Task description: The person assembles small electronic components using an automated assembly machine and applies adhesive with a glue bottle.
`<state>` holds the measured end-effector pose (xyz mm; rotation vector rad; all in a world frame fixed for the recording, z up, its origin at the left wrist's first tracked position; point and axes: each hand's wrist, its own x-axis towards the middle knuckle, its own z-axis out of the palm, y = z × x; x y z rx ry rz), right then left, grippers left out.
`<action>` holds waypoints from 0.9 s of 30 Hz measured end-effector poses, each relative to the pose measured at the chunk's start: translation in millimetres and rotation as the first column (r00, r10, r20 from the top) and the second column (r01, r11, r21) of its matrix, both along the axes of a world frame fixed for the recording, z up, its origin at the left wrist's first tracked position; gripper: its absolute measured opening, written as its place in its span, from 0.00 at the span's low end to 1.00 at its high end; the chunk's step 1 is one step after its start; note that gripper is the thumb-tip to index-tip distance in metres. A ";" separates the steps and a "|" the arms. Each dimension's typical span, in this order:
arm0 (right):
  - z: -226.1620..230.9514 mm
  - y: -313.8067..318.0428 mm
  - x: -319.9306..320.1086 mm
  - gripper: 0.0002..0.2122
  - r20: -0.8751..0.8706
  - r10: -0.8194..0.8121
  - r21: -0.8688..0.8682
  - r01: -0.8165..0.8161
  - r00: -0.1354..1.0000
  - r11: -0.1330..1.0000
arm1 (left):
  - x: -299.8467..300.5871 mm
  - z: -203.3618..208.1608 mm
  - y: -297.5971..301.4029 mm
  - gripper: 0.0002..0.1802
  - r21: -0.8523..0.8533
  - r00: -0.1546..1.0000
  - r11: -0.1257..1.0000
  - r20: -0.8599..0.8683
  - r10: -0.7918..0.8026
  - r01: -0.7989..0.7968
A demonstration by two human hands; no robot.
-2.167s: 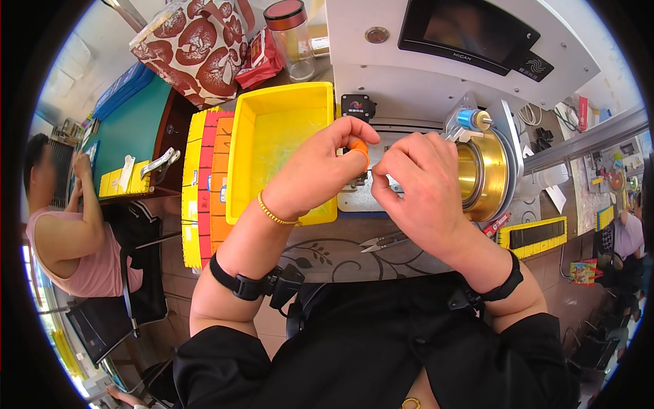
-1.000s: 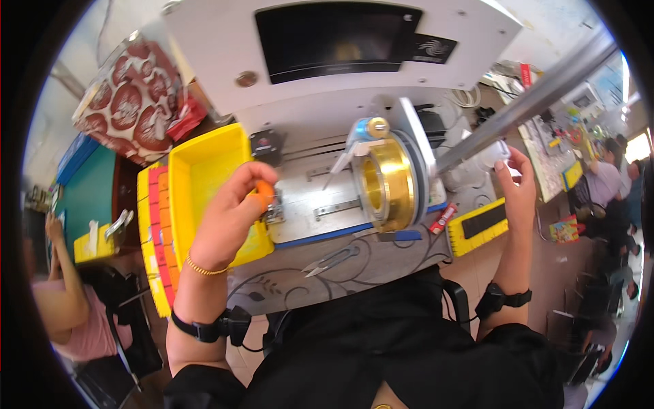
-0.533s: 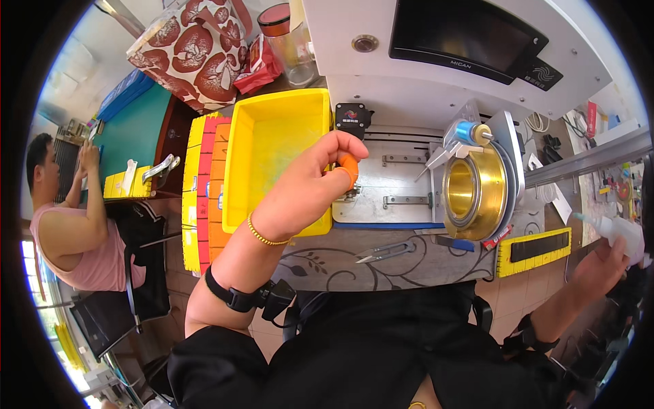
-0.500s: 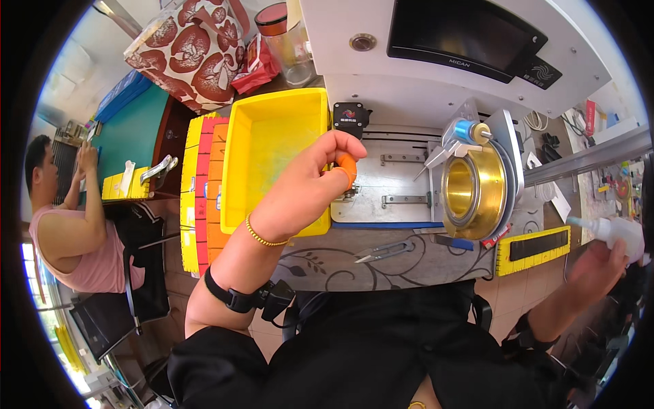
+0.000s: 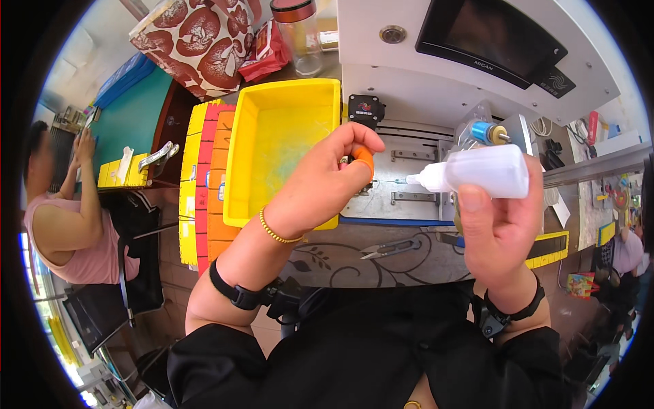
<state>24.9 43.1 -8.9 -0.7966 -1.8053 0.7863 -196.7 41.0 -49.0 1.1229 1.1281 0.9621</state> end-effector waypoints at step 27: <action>-6.2 7.4 -7.6 0.19 0.101 -0.008 0.148 -0.007 0.995 0.989 | -0.1 -0.6 -0.3 0.14 0.008 1.000 1.000 -0.019 0.003 -0.003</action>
